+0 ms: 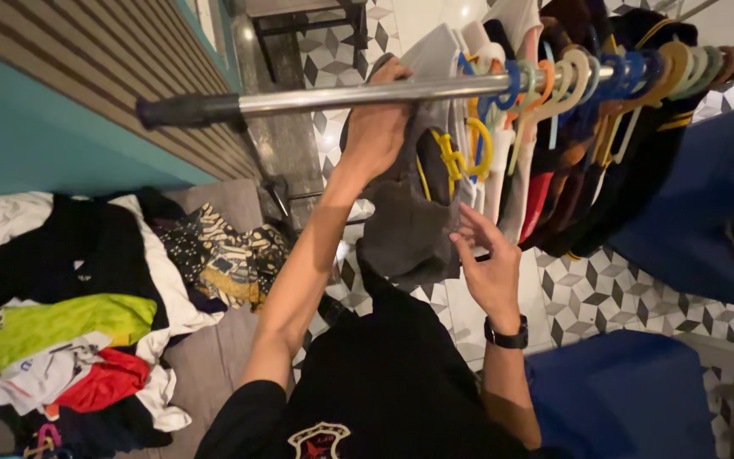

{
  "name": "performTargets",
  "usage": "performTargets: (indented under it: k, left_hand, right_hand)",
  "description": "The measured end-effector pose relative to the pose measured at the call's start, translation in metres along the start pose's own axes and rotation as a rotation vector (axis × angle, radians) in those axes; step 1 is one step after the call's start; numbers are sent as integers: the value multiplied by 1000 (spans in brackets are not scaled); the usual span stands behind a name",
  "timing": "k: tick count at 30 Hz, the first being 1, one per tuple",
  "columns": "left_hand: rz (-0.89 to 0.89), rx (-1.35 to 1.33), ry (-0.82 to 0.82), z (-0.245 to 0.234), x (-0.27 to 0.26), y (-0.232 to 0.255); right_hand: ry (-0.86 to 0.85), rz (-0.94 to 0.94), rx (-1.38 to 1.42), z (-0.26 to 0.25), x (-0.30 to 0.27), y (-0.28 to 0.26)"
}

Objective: The person picks up a dark gray garment, places it on a yellow hanger, and hangs it on a metal clothing rack. They then pick up a multicolored jersey, place it on a light blue hanger, and hang it on the rack. Finally, they pick up a black t-shirt, place it on a dark blue hanger, and hang it on the rack.

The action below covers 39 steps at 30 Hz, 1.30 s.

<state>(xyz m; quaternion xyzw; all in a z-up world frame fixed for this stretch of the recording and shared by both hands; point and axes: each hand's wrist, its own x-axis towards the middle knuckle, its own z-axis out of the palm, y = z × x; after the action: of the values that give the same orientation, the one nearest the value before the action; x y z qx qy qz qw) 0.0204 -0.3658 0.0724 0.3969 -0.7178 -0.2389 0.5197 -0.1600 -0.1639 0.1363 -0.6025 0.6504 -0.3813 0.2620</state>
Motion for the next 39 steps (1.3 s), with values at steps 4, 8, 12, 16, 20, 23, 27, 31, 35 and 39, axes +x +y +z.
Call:
performTargets:
  k: [4, 8, 12, 16, 20, 23, 27, 31, 35, 39]
  left_hand:
    - [53, 41, -26, 12, 20, -5]
    - [76, 62, -74, 24, 39, -12]
    - [46, 106, -77, 48, 55, -27]
    - [27, 77, -79, 66, 61, -41]
    - [-9, 53, -88, 76, 61, -51]
    - [-27, 35, -112, 81, 61, -56]
    - [-21, -3, -117, 85, 63, -60]
    - [-48, -15, -113, 86, 61, -57]
    - [-53, -1, -113, 83, 60, -52]
    - [-107, -24, -122, 81, 57, -53]
  right_hand:
    - [11, 21, 40, -3, 21, 9]
    - [12, 65, 89, -7, 40, 23]
    - [22, 92, 130, -7, 56, 34]
    - [21, 102, 93, -8, 69, 38]
    - [26, 155, 60, -8, 77, 37]
    - [62, 147, -65, -9, 80, 31]
    - [112, -82, -211, -11, 86, 20]
    - [129, -148, -249, -12, 87, 13]
    - [134, -199, -226, -12, 87, 11]
    - [93, -193, -196, -9, 83, 12]
